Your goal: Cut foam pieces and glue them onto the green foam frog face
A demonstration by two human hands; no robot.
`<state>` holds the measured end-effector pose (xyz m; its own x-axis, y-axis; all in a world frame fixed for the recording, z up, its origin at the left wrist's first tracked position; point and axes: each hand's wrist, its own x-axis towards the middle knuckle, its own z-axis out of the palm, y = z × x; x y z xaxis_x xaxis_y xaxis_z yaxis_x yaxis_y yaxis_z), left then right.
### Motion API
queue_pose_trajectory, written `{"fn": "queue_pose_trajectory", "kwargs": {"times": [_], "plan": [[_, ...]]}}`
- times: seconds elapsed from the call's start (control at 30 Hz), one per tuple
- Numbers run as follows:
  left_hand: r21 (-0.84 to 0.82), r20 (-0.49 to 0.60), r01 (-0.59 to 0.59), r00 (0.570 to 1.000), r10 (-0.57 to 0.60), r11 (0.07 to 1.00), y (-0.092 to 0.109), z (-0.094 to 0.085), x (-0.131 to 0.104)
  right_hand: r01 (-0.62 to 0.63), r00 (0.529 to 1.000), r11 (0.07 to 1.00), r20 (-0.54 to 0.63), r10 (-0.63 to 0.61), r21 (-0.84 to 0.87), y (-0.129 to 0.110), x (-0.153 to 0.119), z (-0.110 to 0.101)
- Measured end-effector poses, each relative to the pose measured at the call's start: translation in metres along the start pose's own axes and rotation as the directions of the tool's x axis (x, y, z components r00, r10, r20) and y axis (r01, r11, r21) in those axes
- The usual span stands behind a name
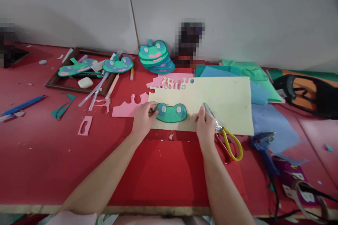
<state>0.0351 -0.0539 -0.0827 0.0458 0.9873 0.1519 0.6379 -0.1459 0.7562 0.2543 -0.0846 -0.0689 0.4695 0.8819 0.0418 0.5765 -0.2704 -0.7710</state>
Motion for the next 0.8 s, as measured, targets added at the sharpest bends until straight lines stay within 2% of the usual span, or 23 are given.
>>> {"fn": "queue_pose_trajectory", "kwargs": {"times": [0.1, 0.3, 0.47, 0.6, 0.8], "plan": [[-0.002, 0.006, 0.007, 1.000, -0.007, 1.000, -0.001, 0.000, 0.001, 0.030, 0.999, 1.000, -0.012, -0.030, -0.004, 0.000, 0.001, 0.000], [-0.003, 0.006, 0.001, 1.000, -0.001, 1.000, -0.002, 0.001, 0.001, 0.026, 0.999, 0.999, 0.046, -0.025, -0.020, 0.001, 0.000, -0.001], [0.024, 0.000, 0.008, 1.000, -0.008, 1.000, -0.002, 0.001, 0.001, 0.116, 0.992, 0.992, -0.034, -0.118, -0.043, 0.005, -0.009, -0.005], [-0.002, 0.001, 0.000, 1.000, 0.000, 1.000, -0.002, 0.001, 0.001, 0.163, 0.986, 0.987, 0.041, -0.163, -0.001, 0.010, -0.019, -0.003], [-0.011, 0.004, 0.006, 1.000, -0.006, 1.000, -0.002, 0.001, 0.000, 0.194, 0.980, 0.978, 0.068, -0.189, -0.080, 0.008, -0.027, 0.004]]}}
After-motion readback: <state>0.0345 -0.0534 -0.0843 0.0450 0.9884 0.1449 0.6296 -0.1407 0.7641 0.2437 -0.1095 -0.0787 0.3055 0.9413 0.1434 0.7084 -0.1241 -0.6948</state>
